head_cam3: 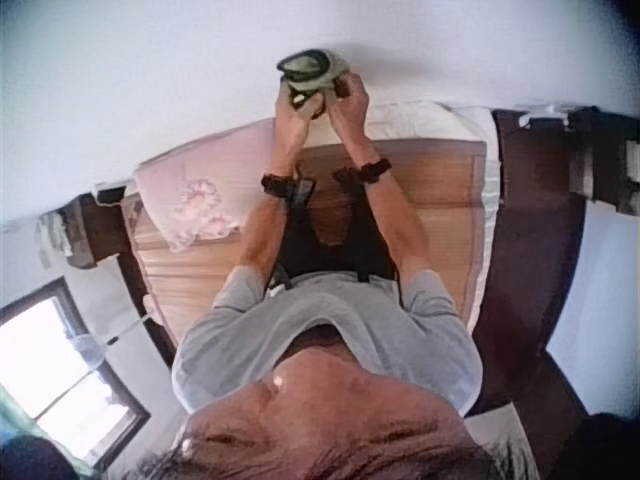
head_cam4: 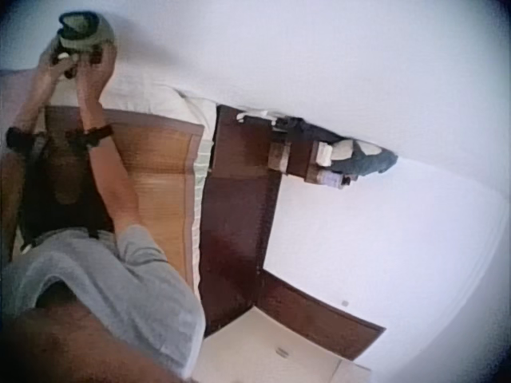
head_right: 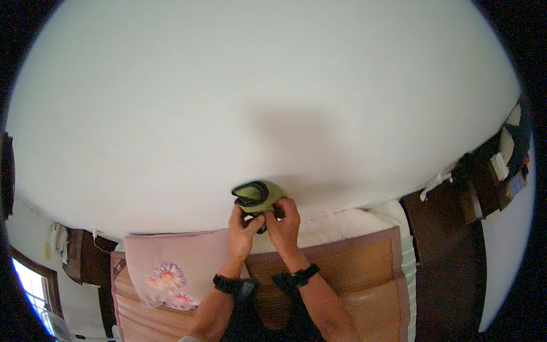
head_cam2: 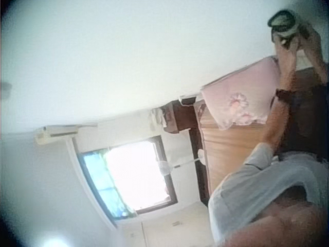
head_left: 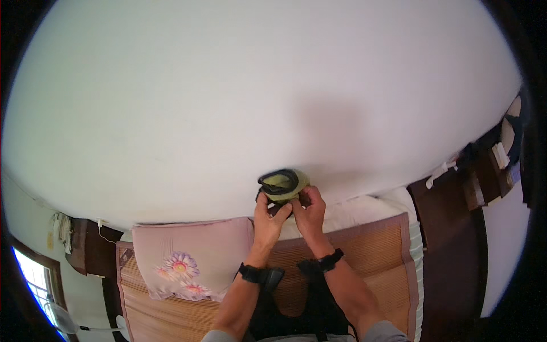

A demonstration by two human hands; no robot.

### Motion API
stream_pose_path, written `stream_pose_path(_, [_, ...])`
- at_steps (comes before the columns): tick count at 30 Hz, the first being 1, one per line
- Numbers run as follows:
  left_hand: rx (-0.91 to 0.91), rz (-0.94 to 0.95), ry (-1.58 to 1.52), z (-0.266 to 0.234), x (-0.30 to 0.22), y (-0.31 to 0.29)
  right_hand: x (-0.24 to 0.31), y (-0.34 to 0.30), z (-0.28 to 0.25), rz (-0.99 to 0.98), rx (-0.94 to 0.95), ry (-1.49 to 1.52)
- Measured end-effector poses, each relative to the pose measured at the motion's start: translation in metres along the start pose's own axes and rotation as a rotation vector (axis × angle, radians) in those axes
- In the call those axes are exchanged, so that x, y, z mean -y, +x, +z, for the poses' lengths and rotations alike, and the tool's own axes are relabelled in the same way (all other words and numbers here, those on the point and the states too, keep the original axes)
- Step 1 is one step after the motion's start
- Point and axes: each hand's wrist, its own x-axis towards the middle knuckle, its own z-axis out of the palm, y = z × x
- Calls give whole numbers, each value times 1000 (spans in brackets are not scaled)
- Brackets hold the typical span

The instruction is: Cleaning a bedroom wall using a green microfiber cloth.

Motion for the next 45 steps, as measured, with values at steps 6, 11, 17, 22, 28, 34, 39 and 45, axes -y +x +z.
stream_pose_path(6, [-117,522,164,7,-167,15,188,46,19,-603,22,31])
stream_pose_path(11, [-179,507,292,-8,-141,16,174,45,22,-813,59,-209])
stream_pose_path(17, [-39,325,89,-20,-29,6,51,12,18,-455,72,-256])
stream_pose_path(22, [-43,409,222,-24,-123,5,124,22,35,-635,-24,-254])
stream_pose_path(28, [-100,782,393,-26,-238,27,264,60,56,-945,-49,-195])
stream_pose_path(34, [-119,641,390,-37,-133,24,167,40,46,-979,-23,-399])
stream_pose_path(39, [-10,418,196,-40,-105,-2,123,28,39,-929,41,-476])
stream_pose_path(45, [-124,904,417,-50,-209,31,250,72,72,-1202,-134,-430])
